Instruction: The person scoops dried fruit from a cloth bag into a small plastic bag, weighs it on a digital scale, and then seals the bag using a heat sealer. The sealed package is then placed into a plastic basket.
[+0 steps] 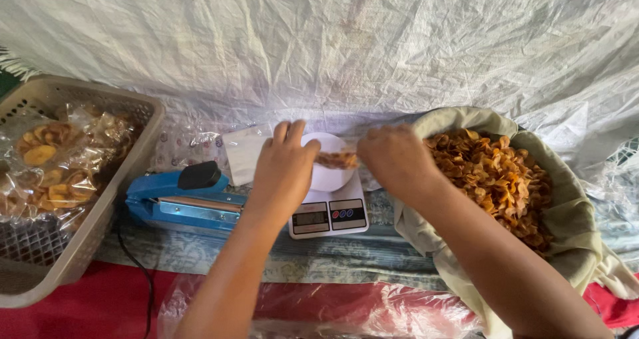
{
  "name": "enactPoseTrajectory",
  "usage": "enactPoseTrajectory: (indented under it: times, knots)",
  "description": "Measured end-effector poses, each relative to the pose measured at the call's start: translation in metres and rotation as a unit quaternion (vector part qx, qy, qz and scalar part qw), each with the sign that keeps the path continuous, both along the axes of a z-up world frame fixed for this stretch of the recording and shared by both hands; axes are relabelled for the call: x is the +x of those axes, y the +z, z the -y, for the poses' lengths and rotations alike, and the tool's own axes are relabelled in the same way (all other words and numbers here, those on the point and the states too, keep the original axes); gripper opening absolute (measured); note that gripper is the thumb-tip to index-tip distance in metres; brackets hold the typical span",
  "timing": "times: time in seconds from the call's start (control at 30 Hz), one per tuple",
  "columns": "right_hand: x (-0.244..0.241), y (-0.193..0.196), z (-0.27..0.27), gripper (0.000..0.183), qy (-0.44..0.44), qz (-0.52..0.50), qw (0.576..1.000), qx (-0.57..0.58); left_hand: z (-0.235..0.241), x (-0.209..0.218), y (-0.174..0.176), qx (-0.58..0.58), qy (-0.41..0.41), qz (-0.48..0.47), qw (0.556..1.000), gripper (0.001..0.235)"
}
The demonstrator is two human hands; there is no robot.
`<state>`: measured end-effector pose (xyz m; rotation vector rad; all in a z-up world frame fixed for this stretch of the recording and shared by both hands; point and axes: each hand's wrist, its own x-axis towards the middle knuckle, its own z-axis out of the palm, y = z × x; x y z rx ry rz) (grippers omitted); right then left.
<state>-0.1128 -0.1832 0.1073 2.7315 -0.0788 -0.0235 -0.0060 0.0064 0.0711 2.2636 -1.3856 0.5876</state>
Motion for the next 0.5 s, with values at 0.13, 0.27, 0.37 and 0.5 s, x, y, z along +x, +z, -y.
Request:
enactPoseTrajectory:
  times: [0.13,0.27,0.37,0.5]
  knots:
    - [-0.009,0.009,0.001,0.016,0.024,-0.003,1.0,-0.011,-0.009,-0.006,0.025,-0.007,-0.082,-0.028,0.996,0.018]
    - [-0.02,0.008,0.003,0.024,0.101,0.12,0.981,0.116,-0.01,-0.004,0.021,0.042,-0.107,-0.076,0.99,0.011]
    - [-0.022,0.005,0.001,0.027,0.061,0.019,0.988,0.144,-0.012,0.002,0.016,0.025,-0.122,-0.066,0.99,0.008]
    - [-0.018,0.012,0.0,0.031,0.01,-0.028,0.989,0.144,-0.009,0.0,0.016,0.032,-0.144,-0.072,0.986,0.014]
